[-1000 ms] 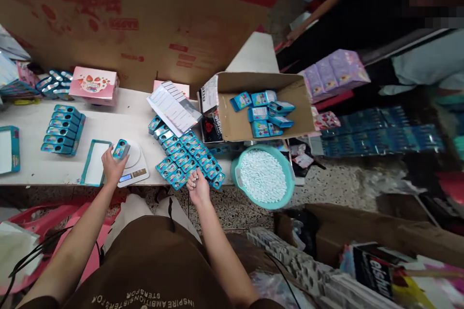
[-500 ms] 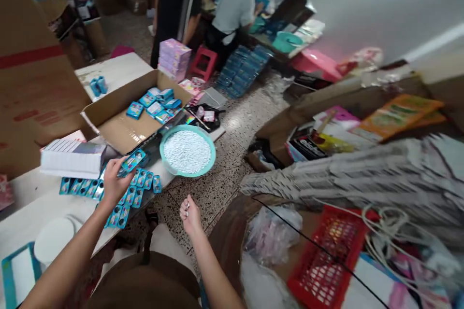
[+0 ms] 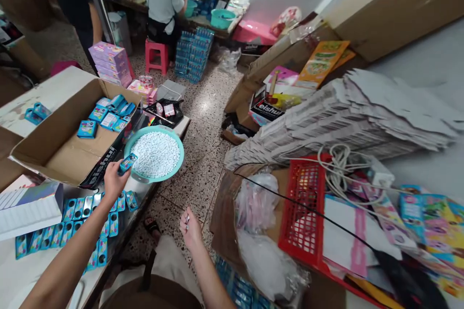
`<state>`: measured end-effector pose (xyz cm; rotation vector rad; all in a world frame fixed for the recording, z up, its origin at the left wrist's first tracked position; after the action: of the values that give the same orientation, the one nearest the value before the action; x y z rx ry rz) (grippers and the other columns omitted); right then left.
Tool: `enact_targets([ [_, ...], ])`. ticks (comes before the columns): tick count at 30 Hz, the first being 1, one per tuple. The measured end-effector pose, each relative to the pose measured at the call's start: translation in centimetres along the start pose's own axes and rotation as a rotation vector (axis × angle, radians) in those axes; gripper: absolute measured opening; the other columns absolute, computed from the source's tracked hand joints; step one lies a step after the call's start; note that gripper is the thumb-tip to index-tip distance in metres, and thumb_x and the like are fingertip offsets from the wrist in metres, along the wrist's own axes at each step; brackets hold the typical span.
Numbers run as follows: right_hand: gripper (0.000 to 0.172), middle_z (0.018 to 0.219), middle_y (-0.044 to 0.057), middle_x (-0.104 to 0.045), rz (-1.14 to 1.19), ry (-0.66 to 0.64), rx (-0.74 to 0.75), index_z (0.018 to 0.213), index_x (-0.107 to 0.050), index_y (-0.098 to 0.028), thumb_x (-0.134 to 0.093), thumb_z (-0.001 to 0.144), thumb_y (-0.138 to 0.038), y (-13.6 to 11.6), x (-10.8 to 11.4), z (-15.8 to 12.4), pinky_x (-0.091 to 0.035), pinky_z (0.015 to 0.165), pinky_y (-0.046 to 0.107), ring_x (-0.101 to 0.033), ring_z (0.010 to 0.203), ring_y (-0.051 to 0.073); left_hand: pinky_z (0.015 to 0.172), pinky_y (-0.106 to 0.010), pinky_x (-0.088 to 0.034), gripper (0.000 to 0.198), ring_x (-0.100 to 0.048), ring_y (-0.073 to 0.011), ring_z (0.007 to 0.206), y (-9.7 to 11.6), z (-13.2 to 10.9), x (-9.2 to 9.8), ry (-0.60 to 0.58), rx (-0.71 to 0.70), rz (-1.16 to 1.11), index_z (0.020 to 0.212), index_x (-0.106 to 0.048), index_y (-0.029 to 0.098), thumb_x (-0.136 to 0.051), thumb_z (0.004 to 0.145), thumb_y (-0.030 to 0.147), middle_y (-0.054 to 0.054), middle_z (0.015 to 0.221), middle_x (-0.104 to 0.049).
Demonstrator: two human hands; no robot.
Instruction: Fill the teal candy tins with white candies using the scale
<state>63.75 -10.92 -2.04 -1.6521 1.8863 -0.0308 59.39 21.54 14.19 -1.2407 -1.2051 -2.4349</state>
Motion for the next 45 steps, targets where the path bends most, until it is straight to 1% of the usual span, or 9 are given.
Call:
enact_targets([
  [6, 0.042, 0.042, -0.010, -0.034, 0.009, -0.012, -0.019, 0.058, -0.032, -0.020, -0.060, 0.077, -0.044, 0.2, -0.3, -0.2, -0.016, 0.030, 0.015, -0.027, 0.029, 0.003, 0.081, -0.033, -0.046, 0.037, -0.057, -0.0201, 0.088, -0.2, -0.1, 0.1, 0.052, 0.094, -0.144, 0.104, -0.061, 0.017, -0.062, 0.073, 0.038, -0.006, 0.092, -0.059],
  [11, 0.041, 0.042, -0.011, -0.032, -0.051, -0.069, -0.030, 0.058, -0.032, -0.020, -0.060, 0.078, -0.043, 0.8, -1.8, -0.6, -0.018, 0.029, 0.015, -0.026, 0.029, 0.002, 0.082, -0.033, -0.048, 0.045, -0.058, -0.0185, 0.090, -2.2, -5.0, 4.1, 0.162, 0.317, -0.373, 0.110, -0.052, 0.019, -0.061, 0.074, 0.044, -0.005, 0.100, -0.060],
  [15, 0.039, 0.043, -0.010, -0.034, -0.183, -0.141, -0.111, 0.058, -0.032, -0.020, -0.058, 0.080, -0.040, 2.4, -3.4, -0.6, -0.021, 0.030, 0.015, -0.029, 0.030, 0.003, 0.086, -0.034, -0.047, 0.042, -0.057, -0.0194, 0.096, -5.2, -13.7, 12.0, 0.333, 0.443, -0.261, 0.107, -0.051, 0.021, -0.062, 0.073, 0.043, -0.006, 0.103, -0.058],
  [21, 0.038, 0.044, -0.009, -0.033, -0.393, -0.287, -0.171, 0.057, -0.032, -0.020, -0.056, 0.081, -0.038, 6.3, -7.5, -1.7, -0.023, 0.030, 0.015, -0.030, 0.031, 0.003, 0.081, -0.034, -0.046, 0.042, -0.057, -0.0196, 0.088, -12.6, -32.6, 24.2, 0.587, 0.814, 0.063, 0.106, -0.054, 0.021, -0.064, 0.071, 0.042, -0.005, 0.097, -0.059],
  [24, 0.037, 0.045, -0.009, -0.033, -0.460, -0.332, -0.184, 0.057, -0.034, -0.020, -0.056, 0.081, -0.037, 8.9, -9.4, -3.4, -0.023, 0.030, 0.015, -0.030, 0.031, 0.003, 0.082, -0.038, -0.045, 0.041, -0.057, -0.0229, 0.091, -15.9, -40.2, 27.0, 0.580, 0.952, 0.211, 0.105, -0.055, 0.022, -0.064, 0.071, 0.043, -0.006, 0.099, -0.062],
  [27, 0.037, 0.045, -0.009, -0.032, -0.491, -0.337, -0.182, 0.056, -0.033, -0.020, -0.055, 0.082, -0.035, 11.0, -10.4, -5.1, -0.023, 0.030, 0.015, -0.029, 0.031, 0.003, 0.083, -0.040, -0.045, 0.039, -0.058, -0.0260, 0.095, -19.0, -44.9, 27.4, 0.530, 1.019, 0.253, 0.106, -0.056, 0.023, -0.062, 0.072, 0.041, -0.008, 0.101, -0.063],
  [34, 0.037, 0.045, -0.009, -0.032, -0.570, -0.323, -0.128, 0.056, -0.033, -0.020, -0.053, 0.083, -0.036, 13.1, -9.5, -8.1, -0.023, 0.030, 0.016, -0.029, 0.031, 0.003, 0.091, -0.041, -0.042, 0.039, -0.054, -0.0254, 0.103, -24.1, -46.6, 25.4, 0.399, 0.922, 0.117, 0.111, -0.054, 0.018, -0.058, 0.075, 0.032, -0.011, 0.107, -0.060],
  [40, 0.034, 0.045, -0.009, -0.034, -0.547, -0.264, -0.117, 0.057, -0.035, -0.020, -0.052, 0.084, -0.033, 14.9, -7.8, -10.2, -0.024, 0.030, 0.016, -0.030, 0.031, 0.003, 0.103, -0.046, -0.031, 0.083, -0.041, -0.0303, 0.120, -24.2, -47.1, 27.1, 0.367, 0.871, 0.151, 0.131, -0.038, 0.016, -0.073, 0.061, 0.042, -0.015, 0.125, -0.049],
  [45, 0.034, 0.043, -0.009, -0.033, -0.515, -0.237, -0.147, 0.057, -0.034, -0.020, -0.048, 0.086, -0.032, 17.1, -7.6, -11.2, -0.021, 0.030, 0.016, -0.028, 0.030, 0.003, 0.100, -0.042, -0.034, 0.044, -0.048, -0.0253, 0.112, -23.6, -48.7, 29.6, 0.394, 0.827, 0.144, 0.117, -0.050, 0.018, -0.056, 0.079, 0.039, -0.012, 0.113, -0.056],
])
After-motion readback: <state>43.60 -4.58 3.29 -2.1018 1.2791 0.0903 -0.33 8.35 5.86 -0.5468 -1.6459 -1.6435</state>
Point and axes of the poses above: each hand's wrist, its own z-axis towards the middle knuckle, its own x-axis out of the back of the hand, y = z × x, the point moved 9 cm from there along z, towards the middle knuckle
